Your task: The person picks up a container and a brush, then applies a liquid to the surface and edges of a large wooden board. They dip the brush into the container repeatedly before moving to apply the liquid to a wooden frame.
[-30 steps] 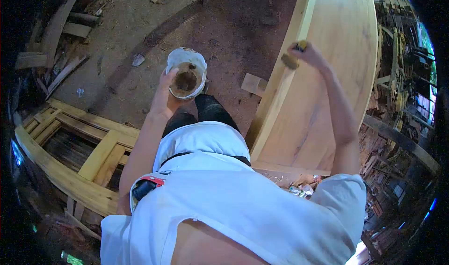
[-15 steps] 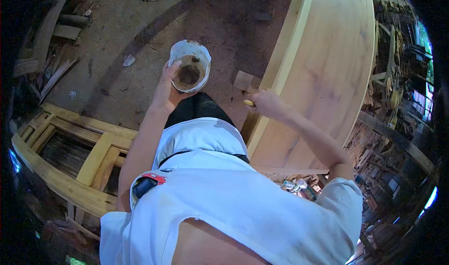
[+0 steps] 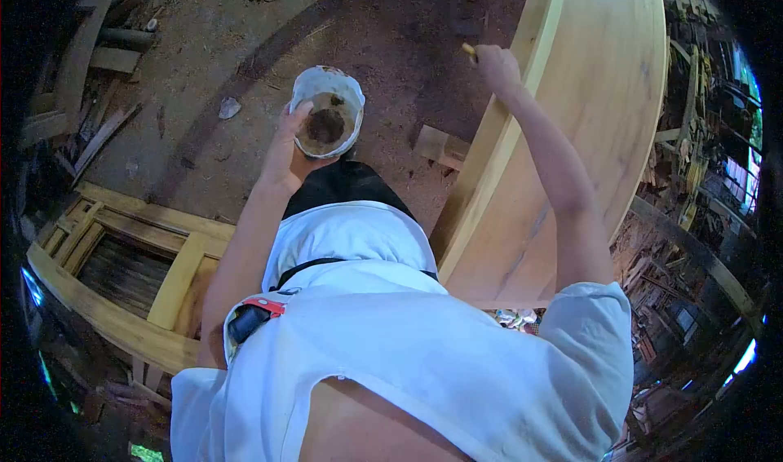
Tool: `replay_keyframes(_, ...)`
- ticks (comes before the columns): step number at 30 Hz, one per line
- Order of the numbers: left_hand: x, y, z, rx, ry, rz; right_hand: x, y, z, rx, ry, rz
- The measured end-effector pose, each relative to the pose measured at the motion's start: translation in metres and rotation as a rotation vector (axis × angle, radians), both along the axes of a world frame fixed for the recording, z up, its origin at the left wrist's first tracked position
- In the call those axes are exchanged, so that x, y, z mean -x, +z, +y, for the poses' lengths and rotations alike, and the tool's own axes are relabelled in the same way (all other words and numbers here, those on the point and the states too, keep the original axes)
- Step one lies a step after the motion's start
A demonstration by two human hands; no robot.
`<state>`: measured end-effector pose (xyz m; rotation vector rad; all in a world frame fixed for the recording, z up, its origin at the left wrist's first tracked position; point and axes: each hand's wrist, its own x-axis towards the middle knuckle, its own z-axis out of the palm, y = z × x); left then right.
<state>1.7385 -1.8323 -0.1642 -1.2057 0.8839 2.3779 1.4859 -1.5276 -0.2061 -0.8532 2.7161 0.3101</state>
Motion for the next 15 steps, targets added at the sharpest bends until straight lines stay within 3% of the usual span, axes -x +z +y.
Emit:
replay_keyframes(3, 0.028, -0.009, -0.009, -0.023, -0.025, 0.049, -0.023, -0.015, 0.0, -0.223, 0.265, 0.003)
replay_keyframes(5, 0.047, -0.006, -0.013, -0.045, -0.026, 0.061, -0.063, -0.016, 0.0, -0.322, 0.375, -0.171)
replay_keyframes(6, 0.056, -0.005, -0.013, -0.052, -0.033, 0.066, -0.088, 0.007, -0.015, -0.325, 0.284, -0.27)
replay_keyframes(7, 0.064, -0.004, -0.014, -0.042, -0.038, 0.051, -0.108, -0.004, -0.007, -0.25, 0.311, -0.315)
replay_keyframes(9, 0.078, -0.004, -0.018, -0.03, -0.045, 0.037, -0.137, -0.001, -0.014, -0.276, 0.098, -0.537)
replay_keyframes(11, 0.091, -0.004, -0.022, -0.049, -0.046, 0.052, -0.162, -0.009, 0.0, -0.222, 0.031, -0.557)
replay_keyframes(15, 0.116, -0.004, -0.03, -0.029, -0.073, 0.036, -0.11, -0.013, 0.016, -0.066, -0.229, -0.535)
